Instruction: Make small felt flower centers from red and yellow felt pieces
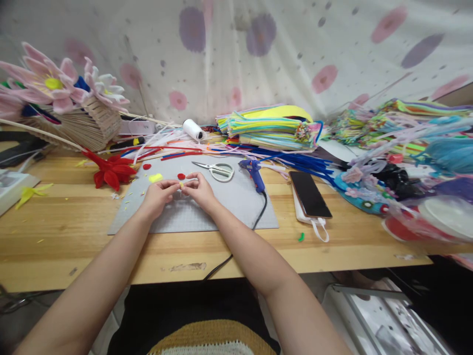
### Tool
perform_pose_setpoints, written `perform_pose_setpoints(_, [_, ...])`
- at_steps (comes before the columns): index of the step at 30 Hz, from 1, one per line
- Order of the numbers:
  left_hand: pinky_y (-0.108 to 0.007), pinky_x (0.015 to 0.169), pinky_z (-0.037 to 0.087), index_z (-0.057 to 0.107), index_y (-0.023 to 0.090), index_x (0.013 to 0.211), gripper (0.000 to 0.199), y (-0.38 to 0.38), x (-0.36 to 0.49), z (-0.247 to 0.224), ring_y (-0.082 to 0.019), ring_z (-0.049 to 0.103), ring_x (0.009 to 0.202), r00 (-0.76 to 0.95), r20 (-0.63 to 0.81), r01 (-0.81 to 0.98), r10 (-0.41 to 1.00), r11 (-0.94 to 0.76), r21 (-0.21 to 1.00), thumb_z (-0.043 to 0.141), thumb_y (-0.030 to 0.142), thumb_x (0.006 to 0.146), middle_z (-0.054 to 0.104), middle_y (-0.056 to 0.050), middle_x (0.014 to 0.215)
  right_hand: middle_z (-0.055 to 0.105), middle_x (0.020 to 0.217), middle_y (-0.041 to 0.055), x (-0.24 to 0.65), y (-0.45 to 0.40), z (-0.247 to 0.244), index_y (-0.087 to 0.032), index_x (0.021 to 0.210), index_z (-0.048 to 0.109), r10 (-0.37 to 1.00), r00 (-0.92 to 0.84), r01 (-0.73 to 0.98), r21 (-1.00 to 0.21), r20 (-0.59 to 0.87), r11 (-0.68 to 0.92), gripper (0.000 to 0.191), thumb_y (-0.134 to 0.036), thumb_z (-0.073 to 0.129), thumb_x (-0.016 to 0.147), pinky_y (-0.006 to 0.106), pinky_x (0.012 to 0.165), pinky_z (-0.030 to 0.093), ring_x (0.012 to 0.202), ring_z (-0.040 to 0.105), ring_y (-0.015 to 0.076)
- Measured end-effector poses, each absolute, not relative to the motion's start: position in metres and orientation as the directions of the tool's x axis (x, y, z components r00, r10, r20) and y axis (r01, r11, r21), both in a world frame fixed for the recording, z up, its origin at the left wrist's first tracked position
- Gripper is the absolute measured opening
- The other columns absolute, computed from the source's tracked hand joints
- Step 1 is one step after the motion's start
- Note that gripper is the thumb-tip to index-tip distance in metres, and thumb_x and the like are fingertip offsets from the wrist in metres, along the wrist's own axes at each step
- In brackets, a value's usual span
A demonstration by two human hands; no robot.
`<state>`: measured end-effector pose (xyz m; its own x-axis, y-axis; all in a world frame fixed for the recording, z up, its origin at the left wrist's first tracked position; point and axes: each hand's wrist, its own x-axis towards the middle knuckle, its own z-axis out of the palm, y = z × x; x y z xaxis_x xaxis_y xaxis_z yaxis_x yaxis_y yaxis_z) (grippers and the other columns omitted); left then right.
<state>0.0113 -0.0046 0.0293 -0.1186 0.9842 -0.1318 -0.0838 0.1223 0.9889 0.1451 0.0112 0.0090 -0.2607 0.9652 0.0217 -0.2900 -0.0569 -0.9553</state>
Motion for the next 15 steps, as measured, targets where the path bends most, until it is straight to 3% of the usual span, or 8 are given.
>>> perform_pose_setpoints(10, [-0.020, 0.038, 0.020, 0.069, 0.013, 0.066, 0.027, -0.003, 0.012, 0.028, -0.003, 0.031, 0.038, -0.155, -0.139, -0.083, 0.978, 0.127, 0.988, 0.077, 0.030, 0.047, 0.058, 0.000, 0.054, 0.061, 0.064, -0.0082, 0.144, 0.012, 0.008, -0.021, 0.089, 0.045, 0.967, -0.255, -0.277, -0.959, 0.018, -0.055, 0.044, -0.026, 0.073, 0.055, 0.025, 0.063, 0.047, 0.060, 0.059, 0.0086])
perform_pose_setpoints(15, [-0.021, 0.040, 0.022, 0.068, 0.013, 0.066, 0.024, 0.000, 0.009, 0.025, -0.003, 0.030, 0.039, -0.259, -0.130, -0.095, 0.957, 0.108, 0.990, 0.076, 0.030, 0.051, 0.053, 0.003, 0.050, 0.061, 0.063, -0.0062, 0.169, 0.023, 0.029, -0.019, 0.080, 0.049, 0.991, -0.135, -0.186, -0.982, -0.013, -0.038, 0.037, -0.018, 0.072, 0.051, 0.025, 0.061, 0.046, 0.058, 0.057, 0.0085])
